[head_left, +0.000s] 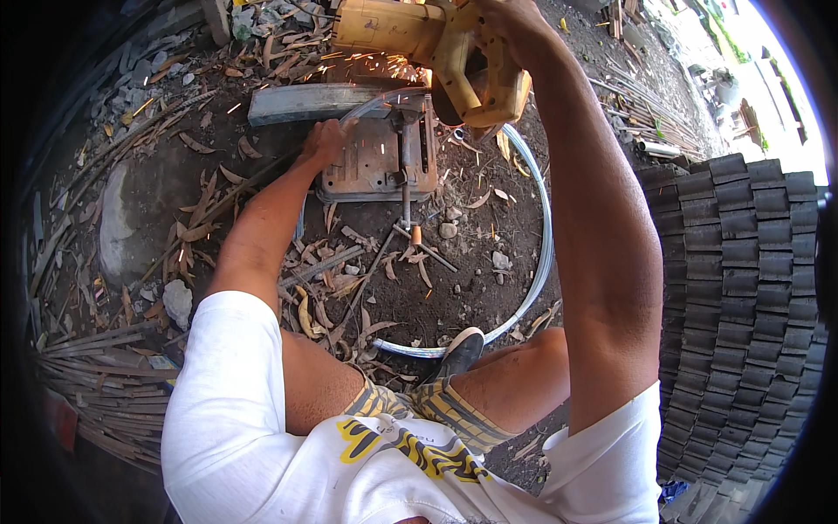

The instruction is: The person uses a handheld angle grinder to cut a metal ring into multiple segments. They repeatedly position the ring on a metal stand, cut it, and set the pieces aside.

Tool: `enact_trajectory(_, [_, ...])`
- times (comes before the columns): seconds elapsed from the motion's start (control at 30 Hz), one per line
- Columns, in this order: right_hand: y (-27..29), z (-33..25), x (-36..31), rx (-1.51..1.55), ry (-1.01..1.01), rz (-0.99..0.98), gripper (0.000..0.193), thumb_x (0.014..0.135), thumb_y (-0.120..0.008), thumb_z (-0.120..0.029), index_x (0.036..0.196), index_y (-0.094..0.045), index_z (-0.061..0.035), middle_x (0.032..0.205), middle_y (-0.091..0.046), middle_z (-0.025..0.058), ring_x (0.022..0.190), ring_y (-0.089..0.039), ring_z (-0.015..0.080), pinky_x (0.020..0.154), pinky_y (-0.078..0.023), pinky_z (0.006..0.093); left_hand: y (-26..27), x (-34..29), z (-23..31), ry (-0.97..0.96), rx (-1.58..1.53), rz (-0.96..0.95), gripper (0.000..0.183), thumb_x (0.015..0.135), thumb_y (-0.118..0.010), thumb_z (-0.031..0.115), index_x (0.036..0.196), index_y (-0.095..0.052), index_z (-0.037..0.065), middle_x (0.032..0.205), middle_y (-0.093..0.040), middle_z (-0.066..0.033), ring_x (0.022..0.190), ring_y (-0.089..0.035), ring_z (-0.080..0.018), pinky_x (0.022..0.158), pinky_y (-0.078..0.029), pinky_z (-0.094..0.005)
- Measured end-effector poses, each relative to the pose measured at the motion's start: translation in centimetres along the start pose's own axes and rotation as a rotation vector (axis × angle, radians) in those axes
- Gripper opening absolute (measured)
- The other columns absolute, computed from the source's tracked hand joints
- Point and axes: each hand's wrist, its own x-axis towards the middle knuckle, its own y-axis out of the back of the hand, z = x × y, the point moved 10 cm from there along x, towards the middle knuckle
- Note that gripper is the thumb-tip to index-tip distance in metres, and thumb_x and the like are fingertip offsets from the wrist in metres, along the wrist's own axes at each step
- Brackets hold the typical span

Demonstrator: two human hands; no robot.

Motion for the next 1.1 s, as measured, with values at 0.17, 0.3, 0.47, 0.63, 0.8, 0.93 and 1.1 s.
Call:
enact_trajectory(0.17, [0.0,1.6,0.4,-0.021,-0.098,0.023,0.027,0.097,-0.063,-0.023,0.115,-0.066,-0.0029,0.094,-0.066,0.0075,0.082,-0.058,0.0186,0.071,-0.050,0.0361,0.5,-0.5,0.4,-0.017,-0.016,-0.029,0.073,0.099,-0.044,0.064,0.104,-0.071,-0.003,0.108,-0.069,-0.0282,0.105,-0.065,-0.0448,0.092,-0.052,-0.0538])
enact_trajectory(0.3, [-0.5,0.2,0.7,0.067,0.060,-0.034,0.027,0.098,-0.064,-0.023,0.117,-0.066,-0.0037,0.095,-0.066,0.0077,0.082,-0.058,0.0190,0.071,-0.050,0.0364,0.8,-1.0,0.7,0.006,-0.050,-0.081,0.072,0.100,-0.043,0.063,0.104,-0.071,-0.004,0.108,-0.069,-0.0284,0.106,-0.065,-0.0444,0.091,-0.052,-0.0540])
enact_trajectory(0.47, [-0.6,1.4,0.7,0.009,-0.054,-0.046,0.035,0.099,-0.063,-0.024,0.128,-0.060,-0.0058,0.101,-0.066,0.0082,0.087,-0.059,0.0188,0.073,-0.051,0.0360,1.2,-1.3,0.7,0.020,-0.049,-0.047,0.071,0.100,-0.044,0.062,0.107,-0.071,-0.004,0.108,-0.069,-0.0290,0.106,-0.066,-0.0437,0.090,-0.052,-0.0543])
enact_trajectory(0.63, [-0.2,1.2,0.4,0.014,0.008,0.006,0.042,0.099,-0.061,-0.027,0.136,-0.055,-0.0071,0.107,-0.066,0.0104,0.092,-0.061,0.0207,0.080,-0.052,0.0365,0.7,-0.8,0.7,-0.004,-0.050,-0.089,0.071,0.099,-0.045,0.062,0.108,-0.070,-0.004,0.105,-0.070,-0.0283,0.104,-0.066,-0.0446,0.089,-0.052,-0.0543])
enact_trajectory(0.8, [-0.5,1.7,0.5,-0.075,-0.036,-0.038,0.043,0.099,-0.062,-0.029,0.135,-0.056,-0.0063,0.109,-0.067,0.0121,0.093,-0.062,0.0218,0.080,-0.052,0.0361,1.1,-0.9,0.6,-0.021,-0.022,0.026,0.070,0.099,-0.046,0.062,0.104,-0.072,-0.003,0.100,-0.071,-0.0274,0.097,-0.068,-0.0462,0.085,-0.054,-0.0543])
enact_trajectory(0.93, [1.0,1.3,0.5,-0.082,0.017,0.103,0.039,0.098,-0.063,-0.030,0.126,-0.062,-0.0037,0.105,-0.069,0.0122,0.093,-0.062,0.0220,0.079,-0.052,0.0358,0.7,-0.5,0.3,-0.014,-0.059,-0.001,0.071,0.098,-0.046,0.063,0.104,-0.073,-0.002,0.102,-0.071,-0.0277,0.099,-0.068,-0.0466,0.085,-0.054,-0.0539])
enact_trajectory(1.1, [-0.3,2.0,0.5,-0.054,-0.044,-0.024,0.037,0.097,-0.064,-0.029,0.124,-0.064,-0.0024,0.105,-0.069,0.0131,0.096,-0.063,0.0224,0.081,-0.052,0.0369,0.4,-0.4,0.2,-0.007,-0.080,-0.037,0.071,0.098,-0.046,0.063,0.105,-0.072,-0.003,0.104,-0.070,-0.0287,0.101,-0.067,-0.0464,0.086,-0.054,-0.0537])
